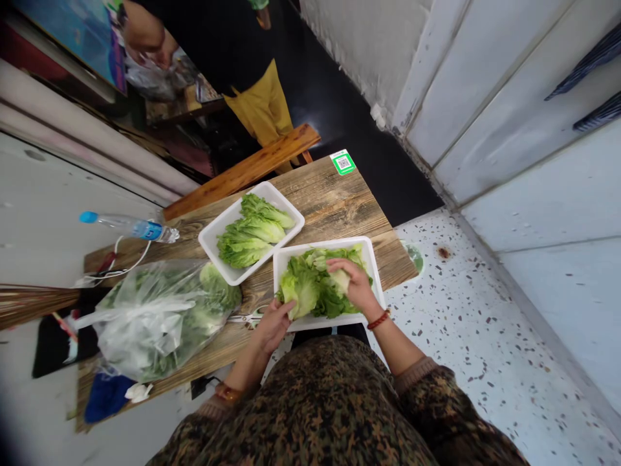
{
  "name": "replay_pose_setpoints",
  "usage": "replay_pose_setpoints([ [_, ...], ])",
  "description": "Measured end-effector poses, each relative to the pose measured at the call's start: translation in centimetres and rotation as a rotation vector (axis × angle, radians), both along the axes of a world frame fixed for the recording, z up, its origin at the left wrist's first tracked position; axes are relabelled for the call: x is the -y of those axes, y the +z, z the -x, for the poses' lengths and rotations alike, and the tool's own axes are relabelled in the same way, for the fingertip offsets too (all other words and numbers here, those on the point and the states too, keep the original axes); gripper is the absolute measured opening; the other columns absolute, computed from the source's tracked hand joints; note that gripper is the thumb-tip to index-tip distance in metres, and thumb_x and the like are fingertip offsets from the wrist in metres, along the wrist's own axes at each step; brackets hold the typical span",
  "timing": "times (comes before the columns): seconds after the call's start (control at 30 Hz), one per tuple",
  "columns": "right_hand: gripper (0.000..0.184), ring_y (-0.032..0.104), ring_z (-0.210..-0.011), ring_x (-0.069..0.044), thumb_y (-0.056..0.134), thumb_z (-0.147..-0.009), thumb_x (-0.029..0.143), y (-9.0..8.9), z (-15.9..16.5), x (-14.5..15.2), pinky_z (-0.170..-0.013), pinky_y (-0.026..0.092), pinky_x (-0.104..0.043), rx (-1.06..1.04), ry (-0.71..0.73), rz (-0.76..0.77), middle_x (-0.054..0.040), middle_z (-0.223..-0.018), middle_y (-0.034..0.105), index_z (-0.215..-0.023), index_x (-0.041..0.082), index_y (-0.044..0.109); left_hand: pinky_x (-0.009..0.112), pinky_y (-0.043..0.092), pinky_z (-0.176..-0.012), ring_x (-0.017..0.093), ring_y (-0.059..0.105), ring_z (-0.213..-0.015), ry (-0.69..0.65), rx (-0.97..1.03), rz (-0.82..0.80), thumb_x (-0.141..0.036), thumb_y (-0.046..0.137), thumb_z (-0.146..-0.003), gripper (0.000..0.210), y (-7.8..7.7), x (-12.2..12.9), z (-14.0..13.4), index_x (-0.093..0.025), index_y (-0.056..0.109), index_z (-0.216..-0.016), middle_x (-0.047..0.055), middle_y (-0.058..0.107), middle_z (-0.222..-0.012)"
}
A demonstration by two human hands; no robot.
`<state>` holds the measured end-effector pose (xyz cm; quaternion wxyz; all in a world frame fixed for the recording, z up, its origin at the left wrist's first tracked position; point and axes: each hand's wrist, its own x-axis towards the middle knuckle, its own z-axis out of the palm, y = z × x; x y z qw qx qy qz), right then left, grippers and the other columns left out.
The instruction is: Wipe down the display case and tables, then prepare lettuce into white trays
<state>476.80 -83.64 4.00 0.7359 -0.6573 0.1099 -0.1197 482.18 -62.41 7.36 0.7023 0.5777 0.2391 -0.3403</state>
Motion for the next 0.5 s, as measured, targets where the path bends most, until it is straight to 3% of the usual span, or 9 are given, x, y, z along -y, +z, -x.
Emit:
replay_pose_setpoints([
  [0.1, 0.045, 0.051, -0.126, -0.023, 0.050, -0.079, 0.007, 0.3, -0.6, -3.3, -0.111, 0.036, -0.047, 0.035, 0.197, 0.217, -0.0068, -0.130, 0.060, -0.118, 0.026, 0.062, 0.035, 0.056, -0.081, 0.023, 0.070, -0.092, -0.032, -0.028, 0.066, -0.036, 0.084, -0.062, 0.043, 0.1, 0.9, 0.6, -0.018, 0.066, -0.097, 0.005, 0.076, -0.091],
  [0.2, 0.065, 0.038, -0.138, -0.025, 0.052, -0.076, 0.007, 0.4, -0.8, -5.9, -0.114, 0.033, -0.048, 0.002, 0.263, 0.267, -0.0094, -0.148, 0.041, -0.139, 0.024, 0.046, 0.034, 0.056, -0.080, 0.022, 0.070, -0.092, -0.078, -0.009, 0.121, -0.036, 0.083, -0.065, 0.046, 0.4, 1.3, 1.1, -0.019, 0.065, -0.103, 0.006, 0.075, -0.099],
  [0.27, 0.066, 0.043, -0.134, -0.025, 0.055, -0.078, 0.011, 0.4, -0.8, -6.3, -0.109, 0.040, -0.047, -0.010, 0.251, 0.208, -0.0101, -0.150, 0.038, -0.141, 0.026, 0.042, 0.033, 0.056, -0.079, 0.023, 0.070, -0.091, -0.075, 0.031, 0.076, -0.029, 0.087, -0.059, 0.052, 0.7, 1.3, 1.0, -0.019, 0.065, -0.105, 0.006, 0.076, -0.097],
  [0.37, 0.054, 0.059, -0.114, -0.023, 0.054, -0.084, 0.020, 0.2, -0.6, -5.0, -0.095, 0.053, -0.043, -0.065, 0.137, 0.085, -0.0111, -0.140, 0.048, -0.137, 0.027, 0.045, 0.033, 0.056, -0.073, 0.024, 0.071, -0.084, -0.015, 0.086, -0.018, -0.027, 0.087, -0.055, 0.049, 1.6, 0.5, -0.4, -0.017, 0.066, -0.098, 0.006, 0.076, -0.086],
  [0.5, 0.044, 0.065, -0.101, -0.022, 0.056, -0.087, 0.032, -1.0, 0.2, -2.6, -0.088, 0.055, -0.040, -0.175, -0.004, 0.022, -0.0113, -0.131, 0.055, -0.130, 0.026, 0.051, 0.027, 0.054, -0.064, 0.018, 0.070, -0.074, 0.130, 0.253, -0.109, -0.026, 0.085, -0.057, 0.036, 3.6, -1.4, -5.4, -0.018, 0.065, -0.086, 0.002, 0.075, -0.080],
])
